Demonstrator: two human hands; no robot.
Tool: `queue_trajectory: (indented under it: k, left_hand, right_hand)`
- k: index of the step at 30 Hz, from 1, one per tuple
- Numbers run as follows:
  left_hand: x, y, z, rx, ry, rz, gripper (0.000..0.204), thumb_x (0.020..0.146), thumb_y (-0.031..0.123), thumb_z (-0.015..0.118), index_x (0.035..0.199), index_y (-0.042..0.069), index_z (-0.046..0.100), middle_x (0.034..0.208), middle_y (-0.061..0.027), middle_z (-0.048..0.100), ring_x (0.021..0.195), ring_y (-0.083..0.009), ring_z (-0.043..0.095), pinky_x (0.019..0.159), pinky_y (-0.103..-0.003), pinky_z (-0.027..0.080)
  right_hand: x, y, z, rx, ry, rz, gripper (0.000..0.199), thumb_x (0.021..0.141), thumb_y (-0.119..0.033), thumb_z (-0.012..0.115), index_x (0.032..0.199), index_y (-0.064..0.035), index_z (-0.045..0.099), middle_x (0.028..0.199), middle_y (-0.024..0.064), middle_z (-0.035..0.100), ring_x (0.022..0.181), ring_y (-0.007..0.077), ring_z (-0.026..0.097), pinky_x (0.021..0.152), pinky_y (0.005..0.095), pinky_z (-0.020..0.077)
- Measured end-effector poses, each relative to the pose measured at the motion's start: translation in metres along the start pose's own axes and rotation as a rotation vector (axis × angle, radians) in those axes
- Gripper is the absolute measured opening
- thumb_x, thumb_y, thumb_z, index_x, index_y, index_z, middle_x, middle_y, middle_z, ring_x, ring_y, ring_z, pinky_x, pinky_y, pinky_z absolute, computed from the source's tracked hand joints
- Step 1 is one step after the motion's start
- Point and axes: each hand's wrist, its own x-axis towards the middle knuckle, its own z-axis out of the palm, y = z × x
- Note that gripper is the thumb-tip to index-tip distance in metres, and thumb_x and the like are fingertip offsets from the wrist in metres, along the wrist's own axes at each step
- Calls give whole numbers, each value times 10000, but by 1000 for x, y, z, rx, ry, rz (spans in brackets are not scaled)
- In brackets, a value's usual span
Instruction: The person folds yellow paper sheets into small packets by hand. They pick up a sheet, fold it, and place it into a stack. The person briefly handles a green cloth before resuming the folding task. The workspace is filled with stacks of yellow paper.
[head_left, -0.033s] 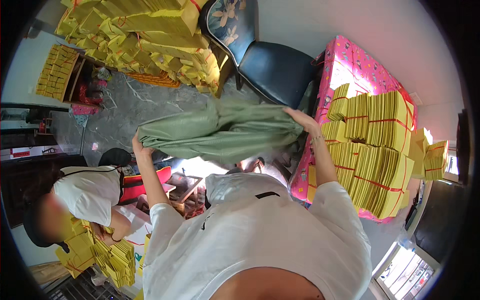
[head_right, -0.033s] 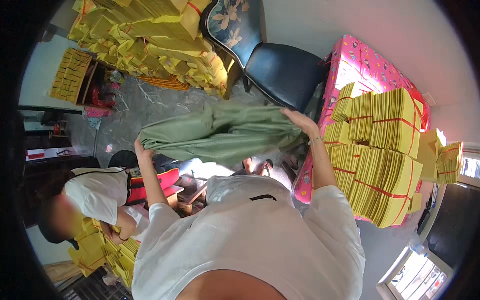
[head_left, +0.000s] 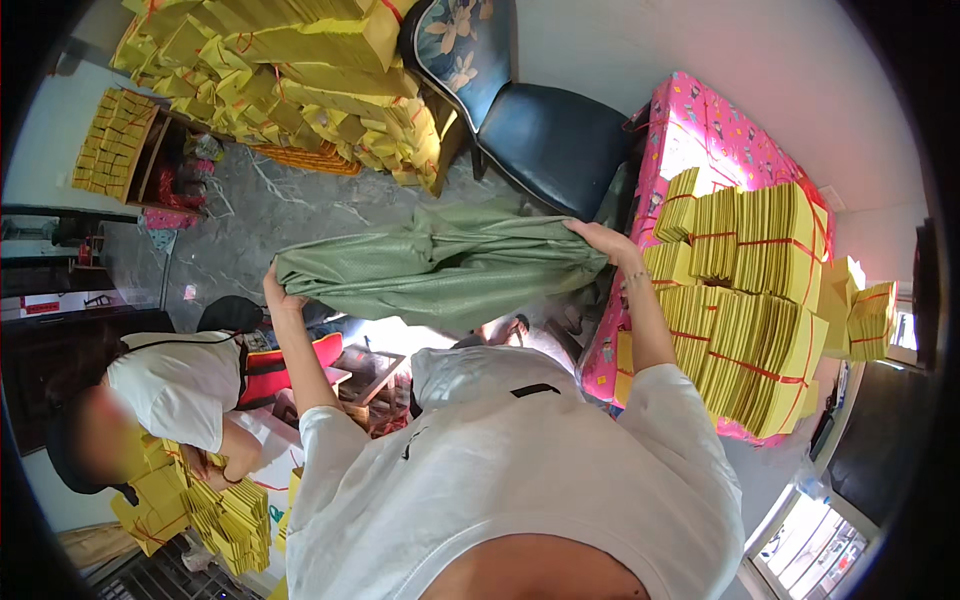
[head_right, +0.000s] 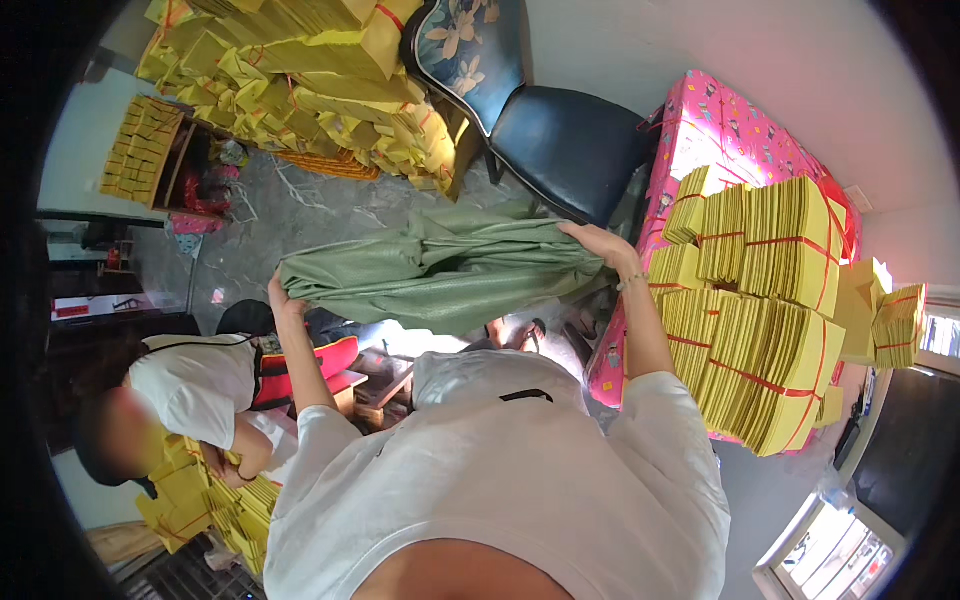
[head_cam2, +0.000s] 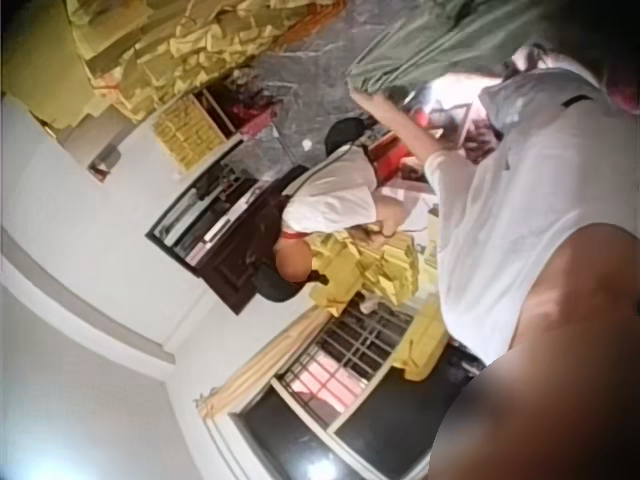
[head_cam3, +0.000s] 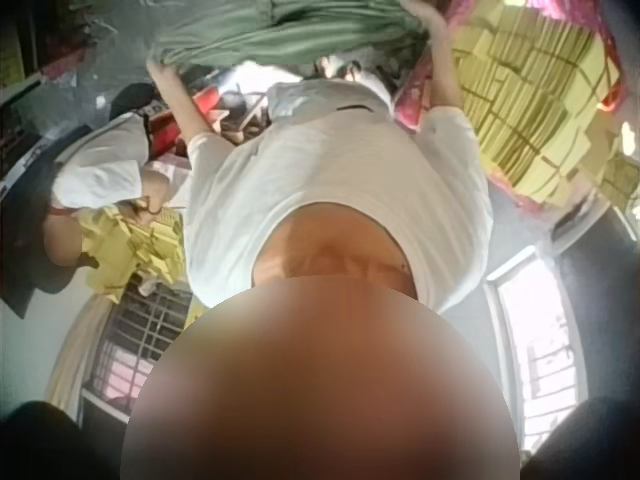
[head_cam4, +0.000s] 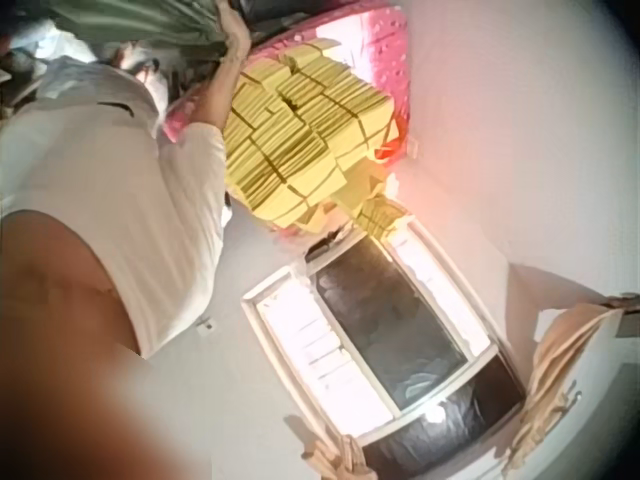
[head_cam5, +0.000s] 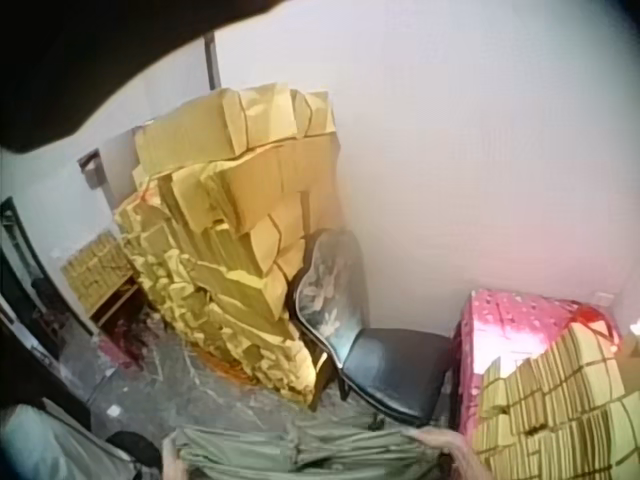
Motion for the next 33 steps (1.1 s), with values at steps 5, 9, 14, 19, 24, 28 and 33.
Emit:
queue_trajectory:
  k: [5, 9, 14, 19, 24, 28, 33]
  left_hand:
    - [7, -53, -3, 1793, 760, 626, 881, 701, 592, 714, 1270, -34, 468, 1203, -267, 526, 1134, -381, 531, 888, -478, 446]
    - [-38, -114, 120, 1339, -48, 946, 894, 712, 248, 791, 1431, 40, 303, 1423, -191, 354, 1307, -366, 365, 1098, -440, 276]
    - [-69, -150, 164, 507, -695, 230, 1269, 614, 331, 867, 1516, 90, 8, 1545, -230, 112, 1431, -356, 145, 1156, -424, 165]
    - [-110, -126, 185, 1398, -772, 481, 1327, 610, 420, 860, 1508, 85, -58, 1534, -262, 104, 1427, -346, 154, 1124, -416, 241]
    - [-39, -121, 94, 1326, -375, 75, 406, 834, 117, 537, 1225, 9, 536, 1119, -209, 619, 1105, -311, 581, 993, -387, 436]
    - [-16, -57, 53, 252, -147, -124, 319, 835, 170, 462, 1033, -2, 643, 1034, -159, 672, 997, -299, 635, 931, -410, 489]
    - [-16, -56, 90, 323, -153, -406, 454, 833, 250, 561, 1194, -26, 564, 1151, -171, 629, 1051, -294, 619, 949, -419, 478]
  right_hand:
    - [-43, -40, 31, 920, -235, -312, 384, 985, -310, 468, 1216, -27, 588, 1138, 46, 654, 990, 151, 627, 854, 285, 501]
    - [-62, -83, 72, 1073, -180, -497, 328, 997, -293, 458, 1155, -50, 611, 1052, 33, 669, 906, 136, 637, 821, 284, 515]
    - [-79, -98, 68, 1206, -267, -830, 255, 991, -145, 444, 1191, -20, 543, 1087, 20, 601, 959, 112, 567, 900, 270, 470]
    - [-121, -112, 57, 997, 177, -870, 286, 1000, -253, 433, 1082, -44, 610, 1004, 51, 665, 910, 170, 626, 859, 323, 506]
    - [-105, -86, 20, 1133, 256, -750, 252, 966, -241, 489, 1019, -42, 635, 981, 79, 677, 878, 208, 643, 828, 335, 520]
    - [-77, -19, -35, 1328, 154, -484, 233, 884, -256, 608, 985, -50, 654, 962, 81, 678, 863, 214, 647, 802, 329, 526]
    - [-51, -7, -36, 1321, 380, -340, 274, 805, -316, 704, 956, -89, 675, 933, 55, 684, 843, 211, 641, 800, 342, 527]
